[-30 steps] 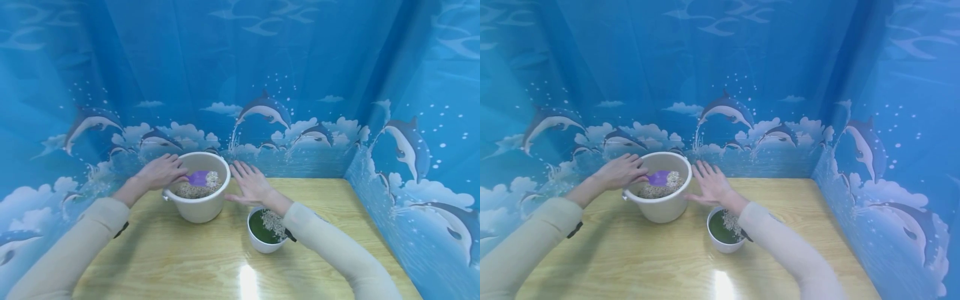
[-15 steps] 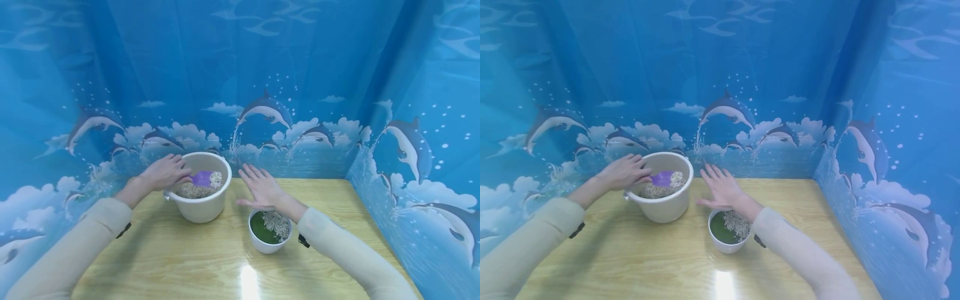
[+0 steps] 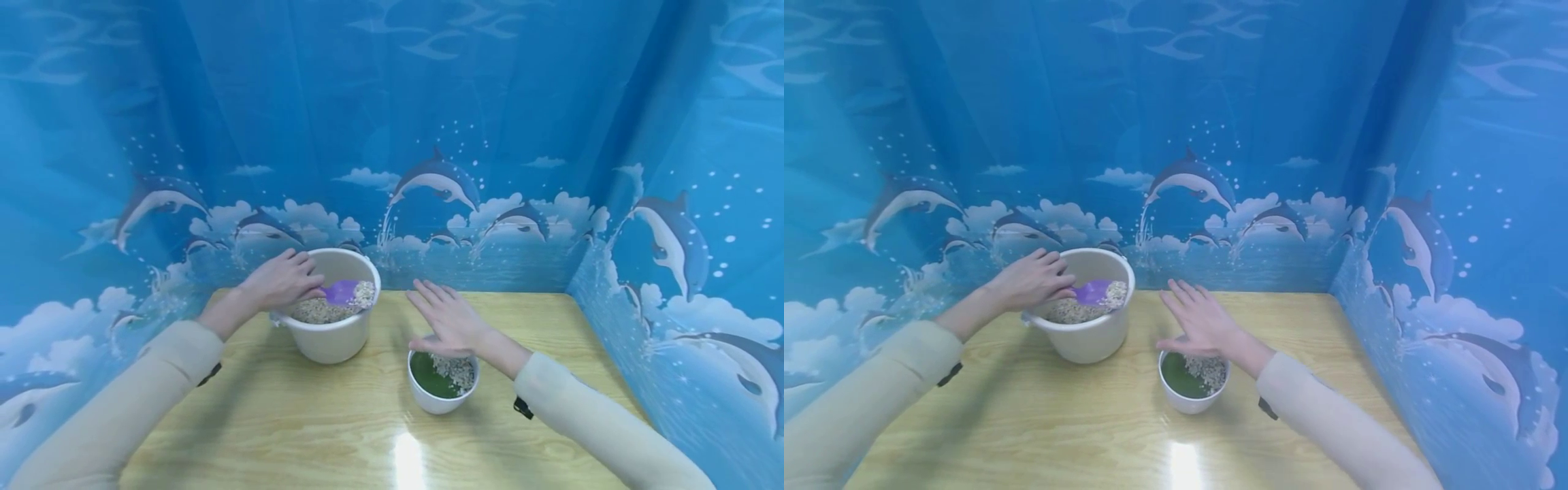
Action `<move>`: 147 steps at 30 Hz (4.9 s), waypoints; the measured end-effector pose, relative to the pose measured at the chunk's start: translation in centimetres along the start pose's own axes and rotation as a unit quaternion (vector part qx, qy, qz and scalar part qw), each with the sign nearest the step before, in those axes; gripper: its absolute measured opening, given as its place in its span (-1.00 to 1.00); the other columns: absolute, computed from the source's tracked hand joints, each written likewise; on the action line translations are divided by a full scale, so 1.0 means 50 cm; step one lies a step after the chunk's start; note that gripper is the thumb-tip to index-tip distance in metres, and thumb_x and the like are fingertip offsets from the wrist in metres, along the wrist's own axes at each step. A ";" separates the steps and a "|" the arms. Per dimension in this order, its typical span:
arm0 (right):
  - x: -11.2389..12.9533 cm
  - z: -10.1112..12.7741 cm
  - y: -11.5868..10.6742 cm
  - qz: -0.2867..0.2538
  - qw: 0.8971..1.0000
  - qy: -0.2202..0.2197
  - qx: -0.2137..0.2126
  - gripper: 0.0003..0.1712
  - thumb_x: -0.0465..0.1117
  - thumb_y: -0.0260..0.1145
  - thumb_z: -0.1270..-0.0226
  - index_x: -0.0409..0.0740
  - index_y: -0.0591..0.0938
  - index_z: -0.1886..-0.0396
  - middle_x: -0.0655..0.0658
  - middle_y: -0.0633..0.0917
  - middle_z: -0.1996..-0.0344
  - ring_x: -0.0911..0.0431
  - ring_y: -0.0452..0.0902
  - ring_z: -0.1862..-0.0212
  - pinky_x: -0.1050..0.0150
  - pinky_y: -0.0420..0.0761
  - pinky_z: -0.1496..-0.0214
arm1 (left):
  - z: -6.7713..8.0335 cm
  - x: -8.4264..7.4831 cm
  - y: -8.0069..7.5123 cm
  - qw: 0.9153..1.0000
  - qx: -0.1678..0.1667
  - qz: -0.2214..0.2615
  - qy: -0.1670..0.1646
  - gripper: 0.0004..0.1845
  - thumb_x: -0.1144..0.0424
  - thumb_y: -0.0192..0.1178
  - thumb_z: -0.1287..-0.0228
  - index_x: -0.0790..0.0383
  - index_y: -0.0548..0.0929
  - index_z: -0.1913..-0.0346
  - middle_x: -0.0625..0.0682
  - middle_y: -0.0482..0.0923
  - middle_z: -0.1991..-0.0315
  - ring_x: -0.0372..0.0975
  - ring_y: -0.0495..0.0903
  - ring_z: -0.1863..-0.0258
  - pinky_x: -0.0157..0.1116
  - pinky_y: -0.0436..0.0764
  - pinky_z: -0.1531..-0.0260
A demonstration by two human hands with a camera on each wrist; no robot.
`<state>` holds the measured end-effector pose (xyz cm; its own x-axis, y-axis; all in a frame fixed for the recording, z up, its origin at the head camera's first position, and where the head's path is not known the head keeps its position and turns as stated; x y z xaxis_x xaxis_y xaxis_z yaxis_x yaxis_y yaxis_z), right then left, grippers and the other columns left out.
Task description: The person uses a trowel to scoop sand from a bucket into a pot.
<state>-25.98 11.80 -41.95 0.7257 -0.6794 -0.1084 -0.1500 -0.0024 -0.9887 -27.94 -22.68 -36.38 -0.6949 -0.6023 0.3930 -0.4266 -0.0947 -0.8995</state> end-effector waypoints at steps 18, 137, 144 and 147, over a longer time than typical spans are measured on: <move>-0.020 0.093 0.002 0.011 0.999 -0.029 -0.041 0.16 0.43 0.29 -0.31 -0.20 0.23 -0.65 -0.36 0.25 -0.64 -0.29 0.26 -0.62 -0.30 0.41 -0.53 | -0.034 -0.050 -0.022 0.999 -0.016 0.006 0.033 -0.69 -0.15 0.15 -0.54 0.02 0.64 0.14 0.03 0.65 0.23 -0.07 0.60 0.11 -0.03 0.64 -0.08; -0.023 0.195 0.089 -0.005 0.998 -0.014 -0.066 0.29 0.74 -0.26 -0.34 -0.22 0.29 -0.61 -0.37 0.35 -0.58 -0.31 0.39 -0.53 -0.31 0.52 -0.41 | -0.133 -0.252 -0.021 0.975 0.035 -0.172 0.133 -0.42 -0.41 -0.26 -0.59 -0.20 0.70 0.10 -0.11 0.69 0.10 -0.23 0.54 0.01 -0.28 0.56 -0.01; -0.021 0.197 0.088 -0.004 0.998 -0.010 -0.061 0.27 0.72 -0.15 -0.35 -0.21 0.28 -0.62 -0.36 0.35 -0.59 -0.30 0.39 -0.54 -0.30 0.52 -0.42 | -0.136 -0.253 -0.025 0.972 0.037 -0.184 0.137 -0.40 -0.42 -0.28 -0.58 -0.21 0.70 0.11 -0.11 0.68 0.11 -0.23 0.52 0.03 -0.26 0.54 -0.06; -0.021 0.197 0.087 -0.005 0.998 -0.008 -0.057 0.25 0.69 -0.06 -0.34 -0.20 0.27 -0.63 -0.36 0.34 -0.60 -0.31 0.39 -0.54 -0.30 0.51 -0.42 | -0.138 -0.255 -0.027 0.971 0.040 -0.190 0.140 -0.40 -0.43 -0.28 -0.58 -0.21 0.71 0.09 -0.12 0.69 0.11 -0.24 0.53 0.03 -0.25 0.56 -0.08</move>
<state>-20.77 19.75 -47.16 0.7386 -0.6665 -0.1017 -0.2183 -0.0936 -0.9714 -22.51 -9.40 -38.85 -0.6309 -0.2728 0.7263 -0.6448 -0.3361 -0.6865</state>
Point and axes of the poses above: each hand's wrist, its own z-axis away from the middle knuckle, its own y-axis out of the palm, x = y × z, the point moved 3 cm from there along -z, towards the middle knuckle
